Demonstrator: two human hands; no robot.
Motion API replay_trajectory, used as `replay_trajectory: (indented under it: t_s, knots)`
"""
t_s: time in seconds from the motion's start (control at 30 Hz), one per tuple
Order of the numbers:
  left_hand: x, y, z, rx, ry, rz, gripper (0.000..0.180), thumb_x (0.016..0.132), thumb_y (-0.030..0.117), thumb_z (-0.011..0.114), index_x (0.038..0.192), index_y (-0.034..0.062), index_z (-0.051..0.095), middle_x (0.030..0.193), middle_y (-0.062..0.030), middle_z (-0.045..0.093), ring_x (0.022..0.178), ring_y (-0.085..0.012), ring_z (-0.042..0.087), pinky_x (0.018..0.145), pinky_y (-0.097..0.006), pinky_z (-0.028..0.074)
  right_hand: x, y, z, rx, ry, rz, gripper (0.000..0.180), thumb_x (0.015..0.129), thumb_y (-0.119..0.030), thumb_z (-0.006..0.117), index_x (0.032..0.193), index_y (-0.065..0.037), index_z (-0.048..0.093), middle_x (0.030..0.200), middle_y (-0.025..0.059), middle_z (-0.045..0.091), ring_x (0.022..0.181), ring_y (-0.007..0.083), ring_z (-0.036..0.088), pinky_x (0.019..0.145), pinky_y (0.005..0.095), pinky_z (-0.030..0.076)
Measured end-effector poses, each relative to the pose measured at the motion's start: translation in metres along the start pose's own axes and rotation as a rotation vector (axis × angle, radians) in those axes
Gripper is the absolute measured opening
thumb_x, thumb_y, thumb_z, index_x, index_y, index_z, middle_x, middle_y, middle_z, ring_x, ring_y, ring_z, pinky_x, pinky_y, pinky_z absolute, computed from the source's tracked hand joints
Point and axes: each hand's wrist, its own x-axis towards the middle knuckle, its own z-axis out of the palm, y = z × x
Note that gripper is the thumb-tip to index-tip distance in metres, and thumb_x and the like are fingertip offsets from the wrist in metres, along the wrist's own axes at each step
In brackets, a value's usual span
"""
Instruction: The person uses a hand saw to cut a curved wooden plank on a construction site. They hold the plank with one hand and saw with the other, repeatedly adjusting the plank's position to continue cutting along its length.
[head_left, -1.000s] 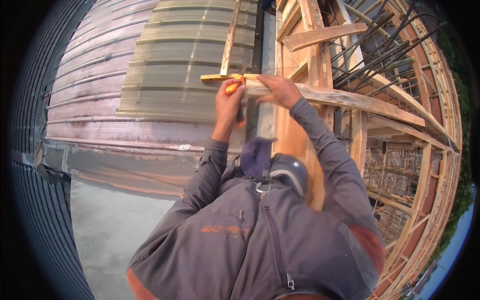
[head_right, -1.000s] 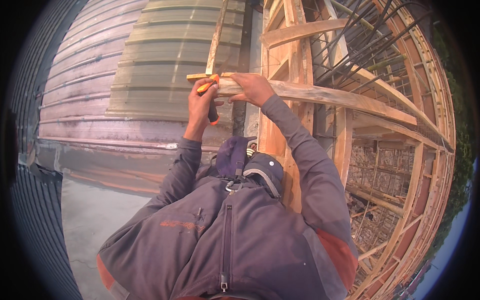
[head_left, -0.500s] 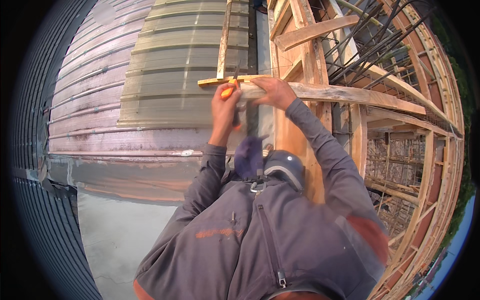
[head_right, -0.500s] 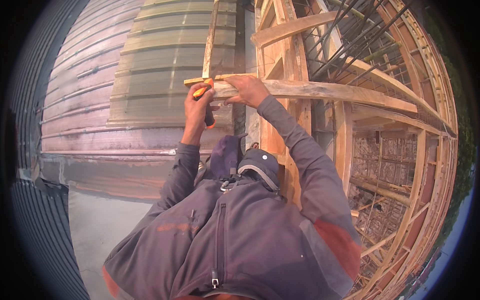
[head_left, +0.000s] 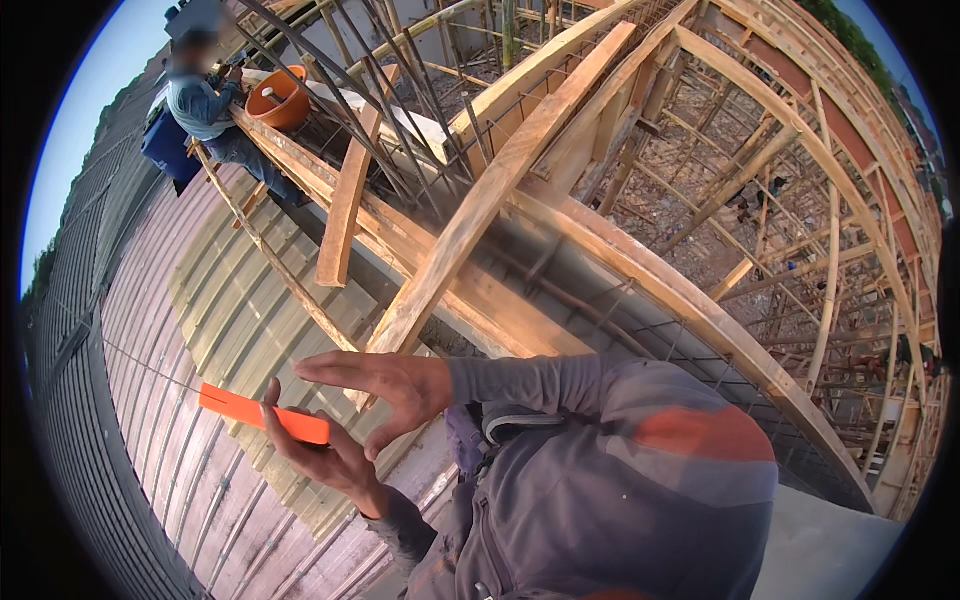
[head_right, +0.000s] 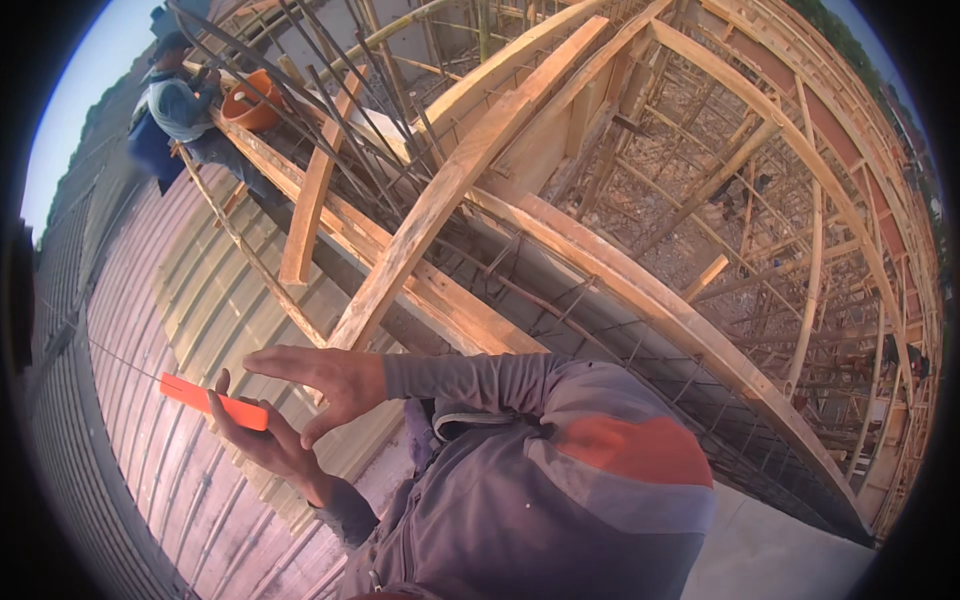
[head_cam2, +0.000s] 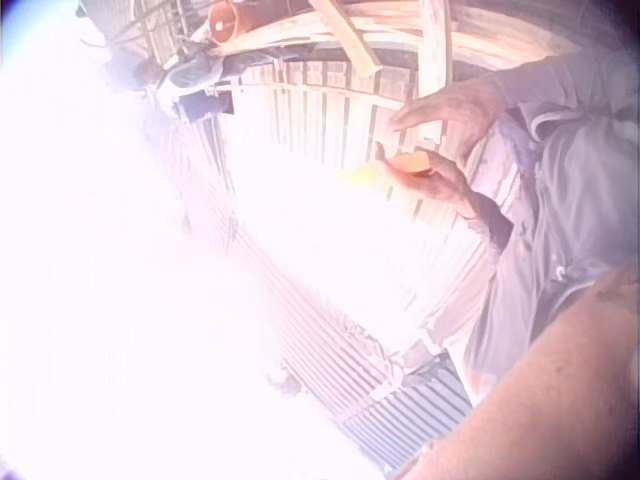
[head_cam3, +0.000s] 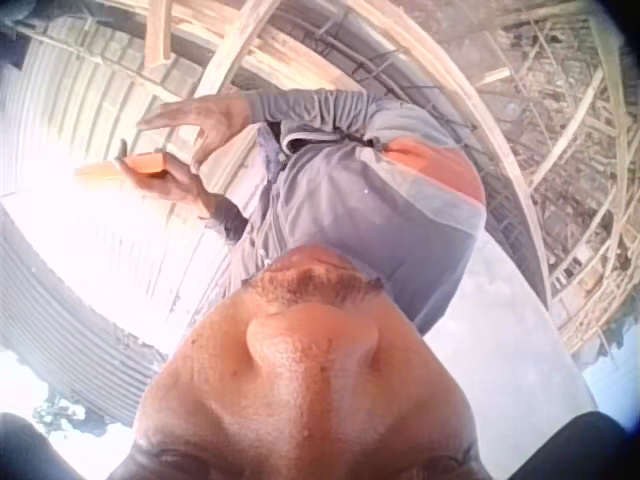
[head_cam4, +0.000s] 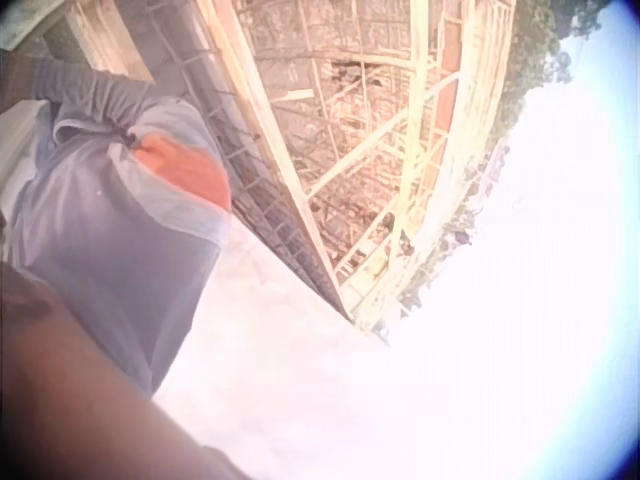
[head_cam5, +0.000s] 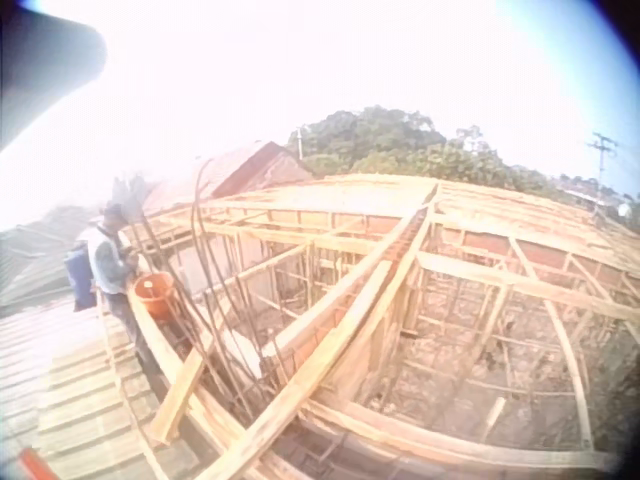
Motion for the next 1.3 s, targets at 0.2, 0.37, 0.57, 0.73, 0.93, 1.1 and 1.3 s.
replay_trajectory:
  t_s: [0.2, 0.37, 0.57, 0.73, 0.93, 1.1, 1.3]
  knots:
    - [0.043, 0.094, 0.108, -0.282, -0.567, 0.320, 0.089, 0.095, 0.017, 0.075, 0.166, 0.0054, 0.023, 0.146, -0.0258, 0.059, 0.130, -0.0342, 0.060, 0.110, -0.050, 0.042, -0.055, -0.069, -0.076, 0.149, 0.660, 0.055, 0.122, 0.087, -0.051, 0.088, 0.169, 0.002, 0.017, 0.169, 0.0219, 0.032, 0.157, 0.0334, 0.033, 0.127, 0.0465, 0.033]
    - [0.035, 0.188, 0.243, -0.334, -0.891, 0.766, 0.075, 0.083, 0.005, 0.078, 0.154, 0.0048, 0.051, 0.151, -0.0185, 0.059, 0.134, -0.0382, 0.056, 0.115, -0.059, 0.036, -0.137, -0.092, -0.171, 0.174, 1.332, -0.020, 0.091, 0.105, -0.045, 0.068, 0.168, 0.004, 0.023, 0.147, 0.0205, 0.060, 0.135, 0.0289, 0.061, 0.114, 0.0435, 0.048]
    - [0.036, 0.166, 0.417, -0.267, -0.776, 0.577, 0.078, 0.083, 0.014, 0.085, 0.152, 0.0039, 0.051, 0.154, -0.0222, 0.054, 0.135, -0.0455, 0.053, 0.114, -0.051, 0.045, -0.270, -0.098, -0.265, -0.286, 1.670, 0.173, 0.059, 0.106, -0.017, 0.059, 0.160, 0.002, 0.047, 0.101, 0.0085, 0.069, 0.088, 0.0147, 0.061, 0.088, 0.0346, 0.053]
    - [0.057, 0.063, 0.558, 0.220, -0.962, 0.227, 0.108, 0.075, 0.038, 0.092, 0.161, 0.0044, 0.035, 0.148, -0.0299, 0.056, 0.132, -0.0471, 0.059, 0.106, -0.053, 0.051, -0.320, -0.097, -0.294, -0.243, 1.728, 0.179, 0.058, 0.105, -0.015, 0.060, 0.159, 0.002, 0.049, 0.097, 0.0069, 0.065, 0.085, 0.0145, 0.059, 0.083, 0.0340, 0.051]
    - [0.056, 0.079, 0.579, 0.426, -1.110, 0.152, 0.106, 0.074, 0.040, 0.088, 0.159, 0.0064, 0.035, 0.131, -0.0281, 0.068, 0.118, -0.0473, 0.070, 0.096, -0.053, 0.057, -0.342, -0.090, -0.281, -0.258, 1.829, 0.249, 0.055, 0.106, -0.018, 0.059, 0.157, 0.003, 0.051, 0.093, 0.0070, 0.063, 0.084, 0.0149, 0.058, 0.081, 0.0334, 0.050]
    - [0.061, 0.072, 0.572, 0.376, -1.065, 0.177, 0.096, 0.076, 0.035, 0.085, 0.156, 0.0070, 0.039, 0.128, -0.0282, 0.069, 0.116, -0.0464, 0.071, 0.094, -0.054, 0.057, -0.336, -0.090, -0.277, -0.265, 1.803, 0.310, 0.057, 0.106, -0.021, 0.059, 0.157, 0.003, 0.052, 0.091, 0.0064, 0.063, 0.083, 0.0148, 0.058, 0.080, 0.0328, 0.049]
    - [0.032, 0.069, 0.482, 0.254, -1.086, 0.183, 0.095, 0.077, 0.032, 0.083, 0.158, 0.0065, 0.039, 0.128, -0.0267, 0.068, 0.115, -0.0462, 0.070, 0.094, -0.053, 0.057, -0.332, -0.117, -0.270, -0.350, 1.753, 0.300, 0.059, 0.105, -0.023, 0.061, 0.156, 0.003, 0.052, 0.092, 0.0066, 0.063, 0.082, 0.0151, 0.058, 0.079, 0.0329, 0.049]
